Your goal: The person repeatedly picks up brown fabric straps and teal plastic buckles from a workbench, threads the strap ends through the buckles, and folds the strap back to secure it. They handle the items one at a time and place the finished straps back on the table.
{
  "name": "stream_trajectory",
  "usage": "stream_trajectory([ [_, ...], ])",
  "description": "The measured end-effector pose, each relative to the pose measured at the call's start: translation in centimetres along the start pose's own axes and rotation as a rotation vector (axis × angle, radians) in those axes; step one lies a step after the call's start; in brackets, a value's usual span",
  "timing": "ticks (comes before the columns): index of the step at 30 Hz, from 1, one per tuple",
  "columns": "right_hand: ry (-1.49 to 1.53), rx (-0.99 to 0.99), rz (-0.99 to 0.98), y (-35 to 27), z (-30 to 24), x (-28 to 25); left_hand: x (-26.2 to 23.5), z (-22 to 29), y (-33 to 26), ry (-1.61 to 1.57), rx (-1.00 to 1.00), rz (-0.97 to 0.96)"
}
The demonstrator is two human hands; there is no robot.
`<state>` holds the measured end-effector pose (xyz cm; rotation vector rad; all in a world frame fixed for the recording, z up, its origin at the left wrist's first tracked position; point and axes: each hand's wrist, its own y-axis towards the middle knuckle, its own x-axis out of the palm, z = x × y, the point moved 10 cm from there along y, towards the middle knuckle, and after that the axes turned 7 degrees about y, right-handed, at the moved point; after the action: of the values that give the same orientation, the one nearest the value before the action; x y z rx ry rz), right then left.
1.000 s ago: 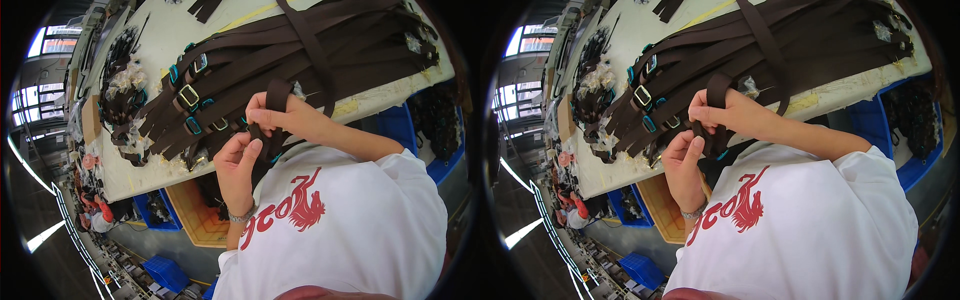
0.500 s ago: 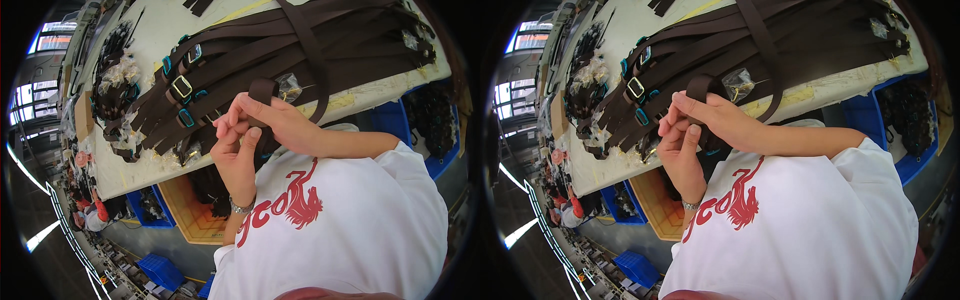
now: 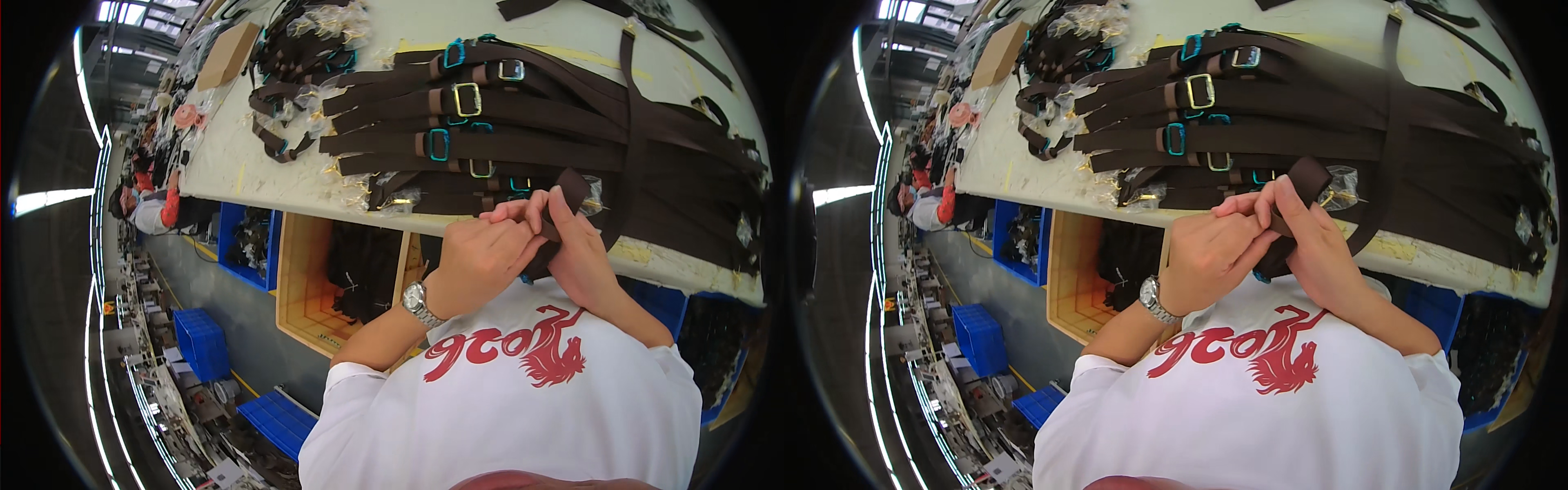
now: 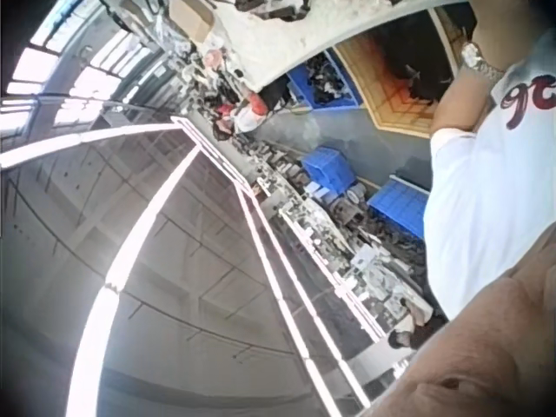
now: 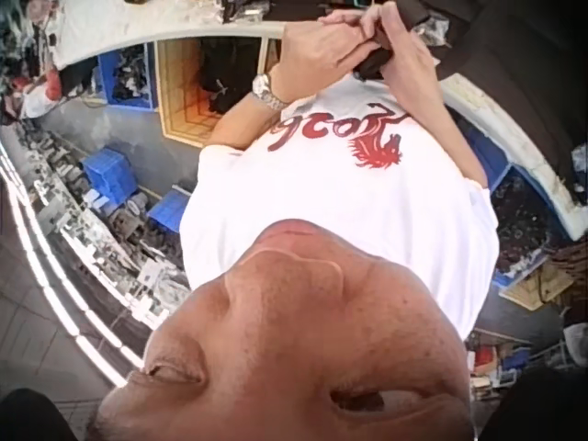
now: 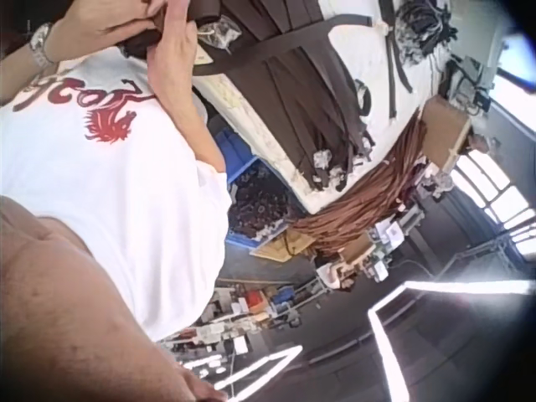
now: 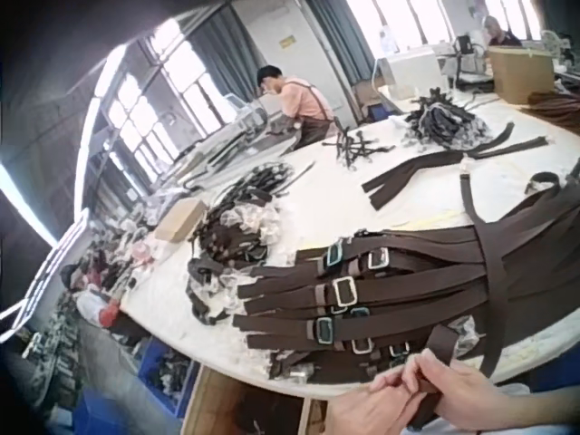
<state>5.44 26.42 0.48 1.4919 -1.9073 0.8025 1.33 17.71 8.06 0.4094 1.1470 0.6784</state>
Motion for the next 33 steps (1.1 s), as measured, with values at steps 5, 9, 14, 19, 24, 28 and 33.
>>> stream_trajectory([
  [5, 0.11, 0.039, 0.098, -0.3, 1.4, -0.1, 0.4, -0.4, -0.6, 0.026, 0.036, 0.159],
  [9, -0.048, -0.018, 0.137, -1.0, 0.6, -0.5, 0.7, -0.7, 0.1, 0.01, -0.086, 0.217],
  [14, -0.413, 0.029, -0.031, -2.4, 1.0, 0.7, -0.9, -0.4, -1.4, 0.007, -0.177, -0.083],
  [19, -0.333, 0.186, -0.087, -2.8, 2.3, 2.7, -4.0, 1.6, -2.8, -0.028, -0.087, -0.415],
  [24, -0.359, 0.403, -0.27, -3.3, 3.4, 5.3, -6.8, 2.1, -1.1, 0.129, 0.13, -0.369],
  [28, -0.346, 0.49, -0.498, -3.3, 5.0, 6.4, -6.1, 2.5, -2.7, 0.177, 0.28, -0.539],
  [33, -0.291, 0.735, -0.486, -3.3, 5.7, 6.4, -5.9, 2.1, -3.1, 0.189, 0.388, -0.58],
])
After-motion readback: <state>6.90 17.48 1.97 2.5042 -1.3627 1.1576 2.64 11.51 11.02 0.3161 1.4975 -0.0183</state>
